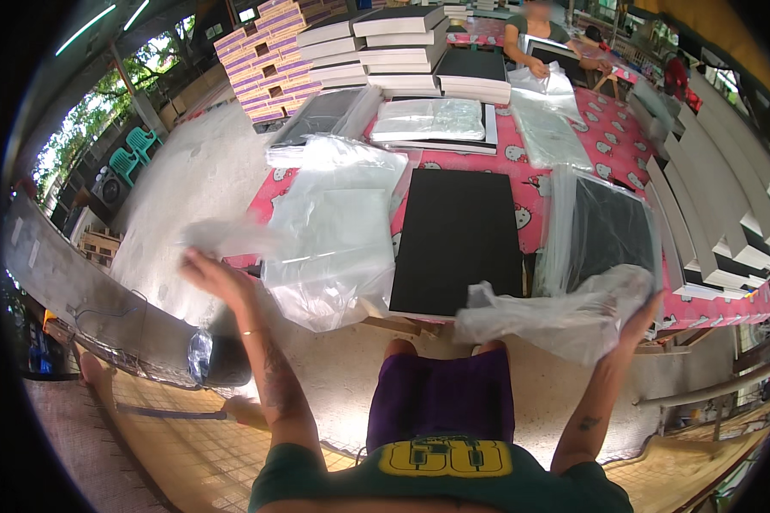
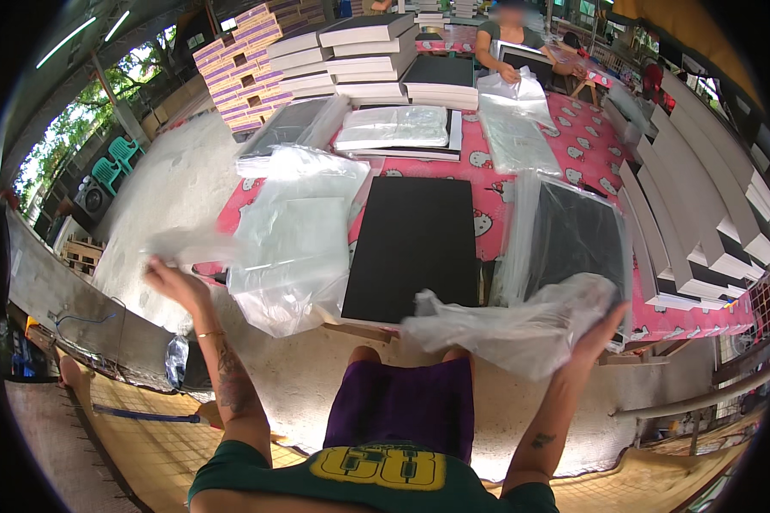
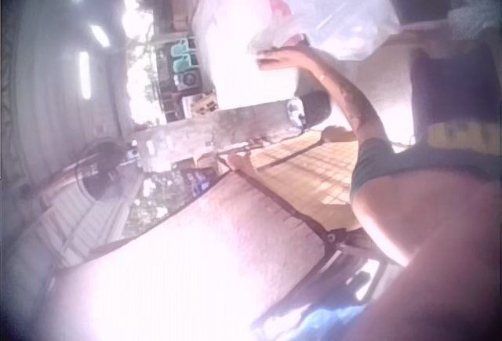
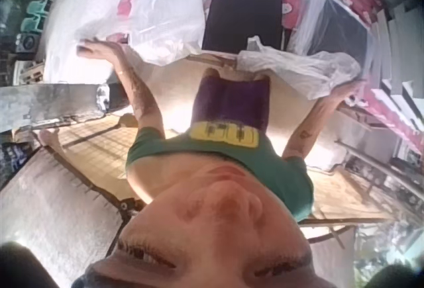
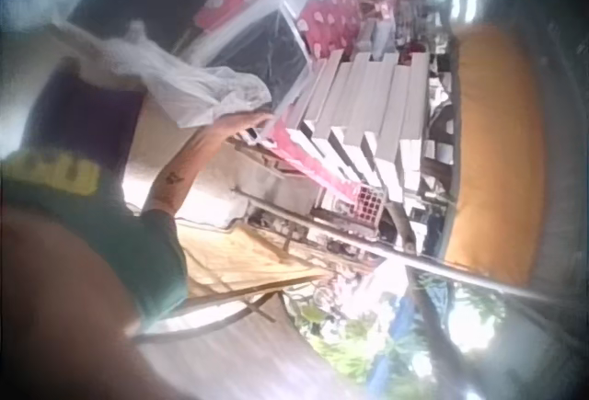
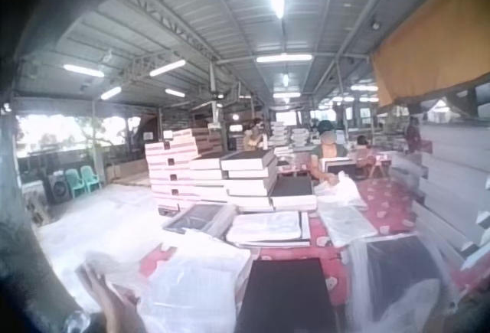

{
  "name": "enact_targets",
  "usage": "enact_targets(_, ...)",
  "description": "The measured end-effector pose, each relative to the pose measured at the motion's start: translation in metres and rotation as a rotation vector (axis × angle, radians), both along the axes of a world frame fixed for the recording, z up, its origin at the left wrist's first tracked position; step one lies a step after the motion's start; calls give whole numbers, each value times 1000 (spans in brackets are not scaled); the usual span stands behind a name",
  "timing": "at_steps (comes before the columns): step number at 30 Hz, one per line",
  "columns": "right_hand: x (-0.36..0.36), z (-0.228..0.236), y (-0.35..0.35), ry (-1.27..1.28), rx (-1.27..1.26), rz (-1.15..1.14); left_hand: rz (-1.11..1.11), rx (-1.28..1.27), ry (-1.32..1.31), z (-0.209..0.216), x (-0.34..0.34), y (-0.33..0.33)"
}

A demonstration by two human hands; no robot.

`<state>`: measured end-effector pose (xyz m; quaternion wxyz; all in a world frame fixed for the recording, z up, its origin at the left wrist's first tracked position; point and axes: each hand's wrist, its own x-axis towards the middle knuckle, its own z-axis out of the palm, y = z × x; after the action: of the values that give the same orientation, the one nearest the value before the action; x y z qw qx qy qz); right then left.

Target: The person takes a white or black rectangular board from a stack and slides it into a clear plastic bag by hand at a table.

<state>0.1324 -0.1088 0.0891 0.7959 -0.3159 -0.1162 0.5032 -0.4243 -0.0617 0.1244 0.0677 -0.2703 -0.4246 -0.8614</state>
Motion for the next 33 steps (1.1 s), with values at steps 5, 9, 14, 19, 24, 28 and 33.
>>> enact_targets(5,-41,-13,-2,-822,-53,178,-95,-1172,1054,-55,0,30)
enact_targets(9,-116,-10,-7,-628,167,556,-607,-853,716,-73,130,22)
enact_targets(14,-172,-47,-3,-584,200,617,-1074,-604,363,-72,229,-39)
enact_targets(19,-162,-44,-11,-257,200,549,-654,-604,328,-78,206,-35)
enact_targets(24,-149,-19,-26,194,227,752,-563,-610,316,-66,172,-30)
enact_targets(28,-143,-57,-19,-107,80,872,-726,-377,875,-49,184,-52)
enact_targets(33,-94,-19,-6,-208,378,1058,-806,-640,1245,-54,127,-55)
